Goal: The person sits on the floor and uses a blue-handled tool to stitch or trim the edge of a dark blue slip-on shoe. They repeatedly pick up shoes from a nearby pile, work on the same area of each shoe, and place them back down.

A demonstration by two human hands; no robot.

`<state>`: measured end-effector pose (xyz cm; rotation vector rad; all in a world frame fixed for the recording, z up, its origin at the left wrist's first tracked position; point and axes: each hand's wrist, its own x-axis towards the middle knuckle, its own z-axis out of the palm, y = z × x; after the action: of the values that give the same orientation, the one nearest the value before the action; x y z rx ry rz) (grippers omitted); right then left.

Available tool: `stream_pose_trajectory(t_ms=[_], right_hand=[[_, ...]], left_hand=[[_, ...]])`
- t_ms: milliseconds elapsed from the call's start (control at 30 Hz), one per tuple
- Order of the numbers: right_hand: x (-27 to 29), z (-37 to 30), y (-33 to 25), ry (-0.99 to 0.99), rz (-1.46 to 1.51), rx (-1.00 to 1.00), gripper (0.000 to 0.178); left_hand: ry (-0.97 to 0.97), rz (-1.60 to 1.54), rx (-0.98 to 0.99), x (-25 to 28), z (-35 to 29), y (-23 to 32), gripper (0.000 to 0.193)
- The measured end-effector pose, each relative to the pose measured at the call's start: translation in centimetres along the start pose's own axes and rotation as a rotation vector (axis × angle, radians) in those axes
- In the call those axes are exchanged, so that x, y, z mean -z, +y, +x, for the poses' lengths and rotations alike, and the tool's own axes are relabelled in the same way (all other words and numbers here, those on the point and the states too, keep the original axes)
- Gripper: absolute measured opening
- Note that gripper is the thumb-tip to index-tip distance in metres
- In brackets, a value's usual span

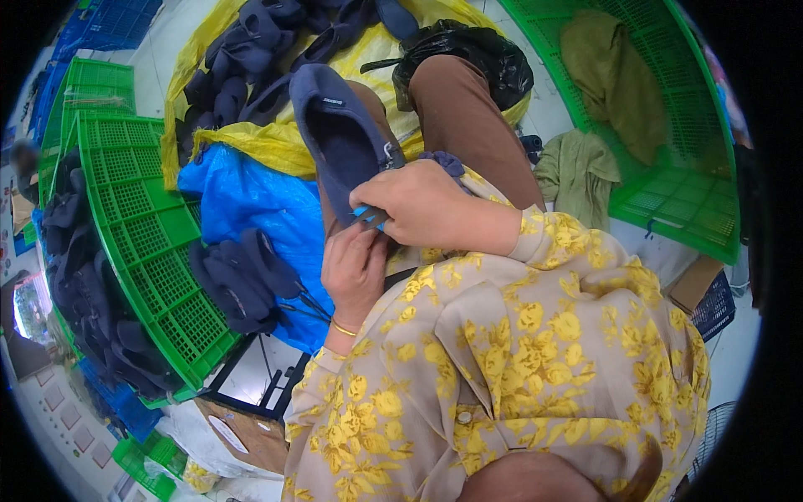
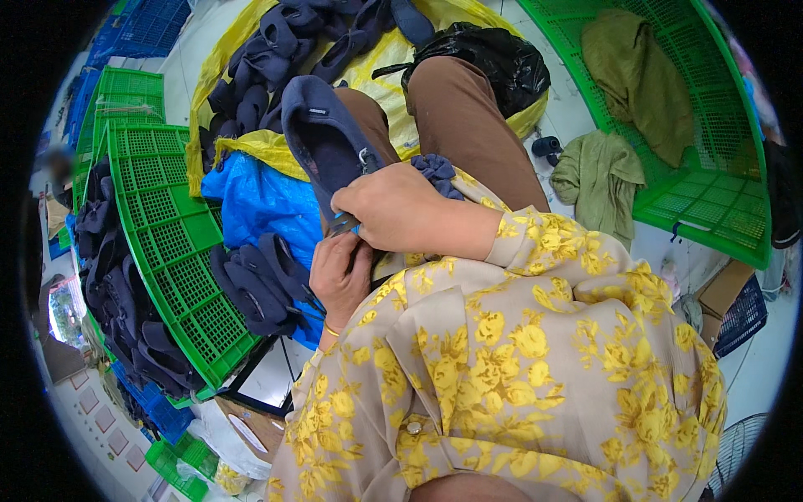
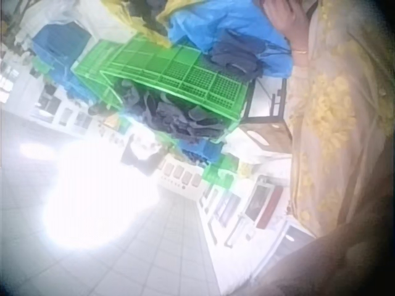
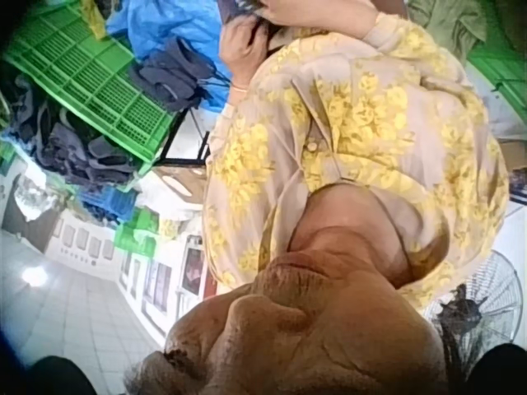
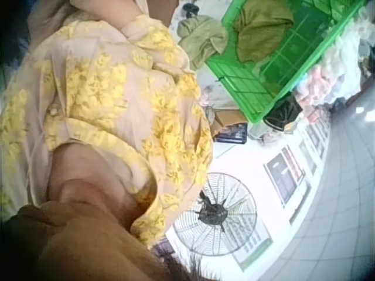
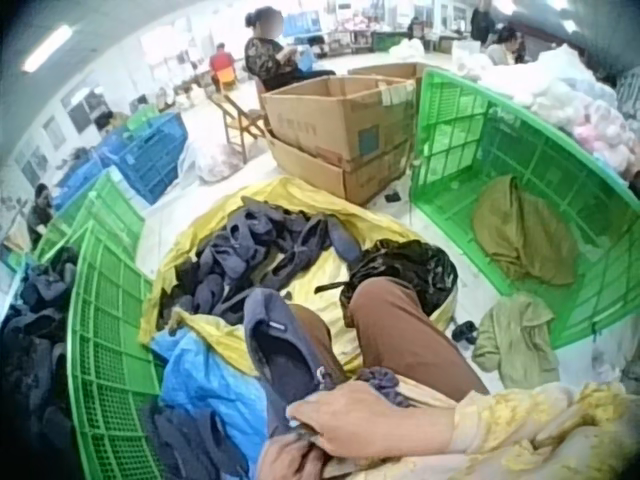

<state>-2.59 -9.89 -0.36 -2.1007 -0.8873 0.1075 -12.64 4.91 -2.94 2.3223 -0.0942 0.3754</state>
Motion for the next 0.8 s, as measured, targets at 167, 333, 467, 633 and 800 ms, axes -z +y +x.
stream_pose_trajectory(t_ms=[167,333,467,633,800], right_hand=[[1.5,1.0,-0.3,-0.318,-0.153,-0.050,0.021],[1.1,1.0,-0.3,-0.272,-0.234,-0.014,0.009],[0.9,1.2,-0.4,-0.275,-0.274,0.011,0.011],[1.3,1.4,-0.6,-0.316,-0.286,-0.033,0.016],[1.2,0.8,0.0,-0.318,-0.201,0.059,0.018]], left_hand=[[0.027,0.029,-0.068,0.0,0.2,0.2,0.016],[0.036,0.040,-0.088,0.0,0.3,0.2,0.015],[0.021,0.036,-0.102,-0.1,0.2,-0.1,0.016],[0.036,0.008,-0.103,-0.2,0.4,0.1,0.018],[0.047,-0.001,-0.040,-0.4,0.5,0.3,0.017]])
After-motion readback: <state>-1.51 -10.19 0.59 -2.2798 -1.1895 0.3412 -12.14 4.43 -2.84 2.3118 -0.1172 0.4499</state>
